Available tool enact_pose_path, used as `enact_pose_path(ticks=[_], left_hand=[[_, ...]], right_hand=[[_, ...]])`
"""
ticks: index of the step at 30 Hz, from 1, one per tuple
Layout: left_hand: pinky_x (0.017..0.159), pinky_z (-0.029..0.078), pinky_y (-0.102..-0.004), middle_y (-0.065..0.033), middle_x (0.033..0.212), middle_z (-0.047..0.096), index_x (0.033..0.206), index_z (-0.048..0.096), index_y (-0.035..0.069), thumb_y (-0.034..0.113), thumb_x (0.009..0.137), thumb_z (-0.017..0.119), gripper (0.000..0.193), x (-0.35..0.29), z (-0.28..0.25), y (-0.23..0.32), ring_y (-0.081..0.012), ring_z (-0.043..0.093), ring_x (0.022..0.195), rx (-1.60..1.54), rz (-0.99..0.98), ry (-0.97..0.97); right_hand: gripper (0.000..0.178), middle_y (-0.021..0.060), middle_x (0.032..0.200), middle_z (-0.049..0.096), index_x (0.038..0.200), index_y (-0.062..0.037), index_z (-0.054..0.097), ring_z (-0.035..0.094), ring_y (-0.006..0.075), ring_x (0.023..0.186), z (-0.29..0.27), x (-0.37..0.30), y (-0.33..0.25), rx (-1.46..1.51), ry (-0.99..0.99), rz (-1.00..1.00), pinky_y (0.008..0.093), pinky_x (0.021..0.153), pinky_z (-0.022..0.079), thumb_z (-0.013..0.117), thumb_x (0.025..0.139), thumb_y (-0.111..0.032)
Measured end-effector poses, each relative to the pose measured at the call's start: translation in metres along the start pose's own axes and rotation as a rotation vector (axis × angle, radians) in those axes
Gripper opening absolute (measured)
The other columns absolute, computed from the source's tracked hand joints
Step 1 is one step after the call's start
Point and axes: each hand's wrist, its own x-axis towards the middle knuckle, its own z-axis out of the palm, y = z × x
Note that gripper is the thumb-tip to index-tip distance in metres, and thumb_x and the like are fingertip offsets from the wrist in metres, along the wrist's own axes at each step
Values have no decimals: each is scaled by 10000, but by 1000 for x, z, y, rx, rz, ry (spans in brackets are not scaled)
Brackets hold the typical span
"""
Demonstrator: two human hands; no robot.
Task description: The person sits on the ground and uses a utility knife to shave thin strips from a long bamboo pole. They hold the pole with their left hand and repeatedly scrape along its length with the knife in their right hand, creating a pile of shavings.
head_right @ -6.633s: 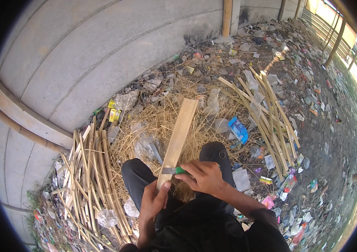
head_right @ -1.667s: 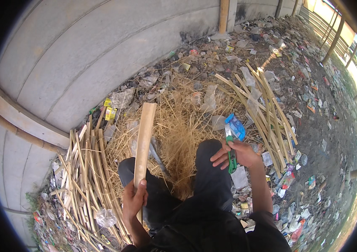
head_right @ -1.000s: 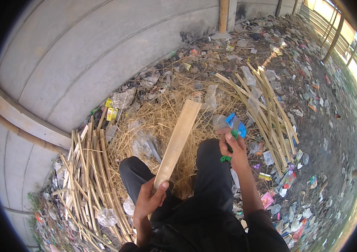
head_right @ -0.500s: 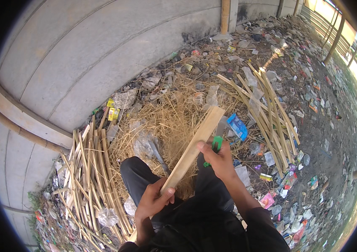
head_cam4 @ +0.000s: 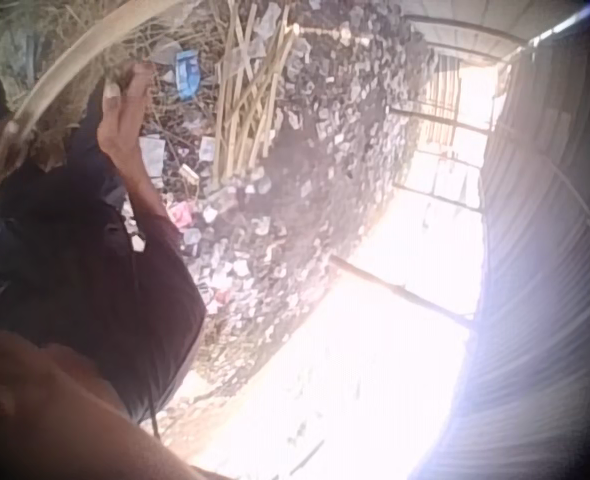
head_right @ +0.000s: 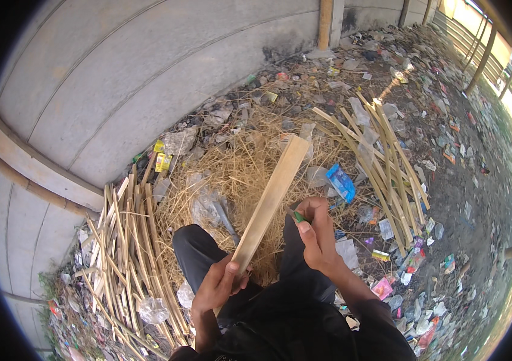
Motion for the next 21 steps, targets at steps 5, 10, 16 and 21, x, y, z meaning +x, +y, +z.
enact_pose_path(ticks=[5,10,16,21], left_hand=[[538,461,-315,-39,710,624,1442,622,-23,352,1217,432,478,5,1,4,-112,556,560,-29,-73,102],[533,461,-343,-61,667,609,1397,631,-30,356,1213,445,466,9,3,4,-142,567,529,57,15,122],[509,445,-289,-44,715,641,1235,644,-62,428,1206,433,533,11,12,7,-102,569,550,143,72,138],[536,463,-361,-77,648,611,1093,662,-35,370,1207,459,467,12,17,12,-184,592,528,134,71,200]], right_hand=[[364,111,995,735,1207,-56,630,759,224,783,18,-6,-23,-361,-193,-215,335,632,578,863,937,-124],[301,47,953,739,1062,-104,744,740,241,721,30,-11,-21,-481,-209,-340,357,602,573,936,858,-210],[260,31,921,739,1020,-110,775,729,220,695,38,-14,-21,-488,-178,-373,343,577,562,943,847,-208],[243,30,903,737,1016,-106,784,717,208,673,41,-14,-24,-461,-169,-380,337,555,553,938,854,-200]])
